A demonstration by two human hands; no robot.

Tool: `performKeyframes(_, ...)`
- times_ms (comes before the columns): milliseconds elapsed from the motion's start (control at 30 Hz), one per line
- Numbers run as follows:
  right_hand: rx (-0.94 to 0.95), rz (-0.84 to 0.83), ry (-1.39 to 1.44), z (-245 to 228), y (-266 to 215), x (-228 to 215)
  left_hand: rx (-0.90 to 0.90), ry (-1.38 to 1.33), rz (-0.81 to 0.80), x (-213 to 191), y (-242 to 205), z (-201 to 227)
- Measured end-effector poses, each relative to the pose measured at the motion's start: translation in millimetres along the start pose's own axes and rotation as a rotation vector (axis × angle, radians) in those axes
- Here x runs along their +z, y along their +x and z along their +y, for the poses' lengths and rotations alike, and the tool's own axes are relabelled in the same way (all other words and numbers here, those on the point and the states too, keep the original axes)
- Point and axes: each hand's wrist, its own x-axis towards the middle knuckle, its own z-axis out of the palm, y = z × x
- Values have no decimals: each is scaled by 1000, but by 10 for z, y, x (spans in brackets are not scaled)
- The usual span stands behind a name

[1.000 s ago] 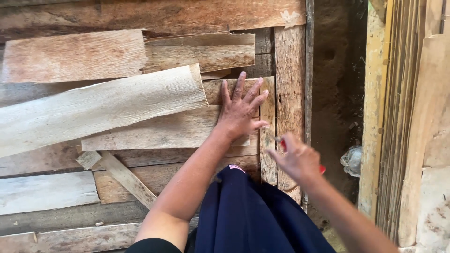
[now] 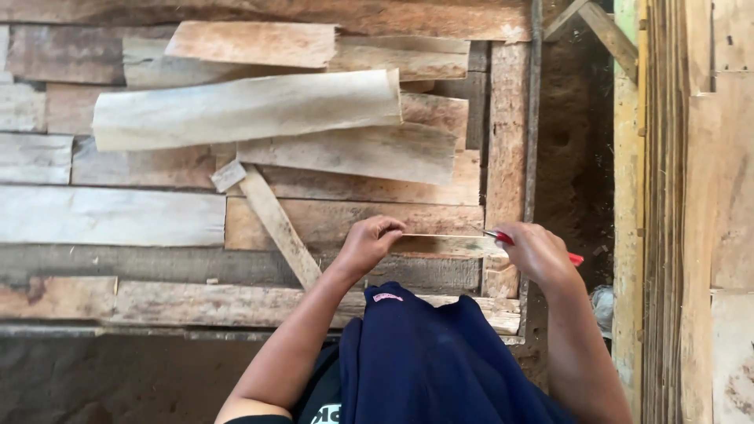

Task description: Cutting thin wood veneer sheets to size using a utility knife on a wooden workbench.

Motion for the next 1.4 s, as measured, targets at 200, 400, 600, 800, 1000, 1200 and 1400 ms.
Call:
performKeyframes(200, -34, 245, 205, -415, 150, 26, 108, 163, 204, 330, -36, -810)
performKeyframes(400, 55, 27, 737, -917, -309, 236, 108, 717, 383, 455, -3, -845)
performKeyframes(600, 91, 15, 637, -1209, -334, 630, -175, 661, -16, 256, -179, -9)
performKeyframes(800, 129, 12, 528, -1346, -245, 627, -57, 681, -130, 403, -128, -197)
performKeyframes(1000, 78, -55, 283, -1575, -117, 653, -151, 670, -169, 558, -45, -333)
performKeyframes(1200, 45, -42, 238, -1681, -112, 576, -197, 687, -202, 563, -20, -277)
performKeyframes(1400, 51, -70, 205, -1693, -32, 604, -153, 683, -157, 608, -36, -357)
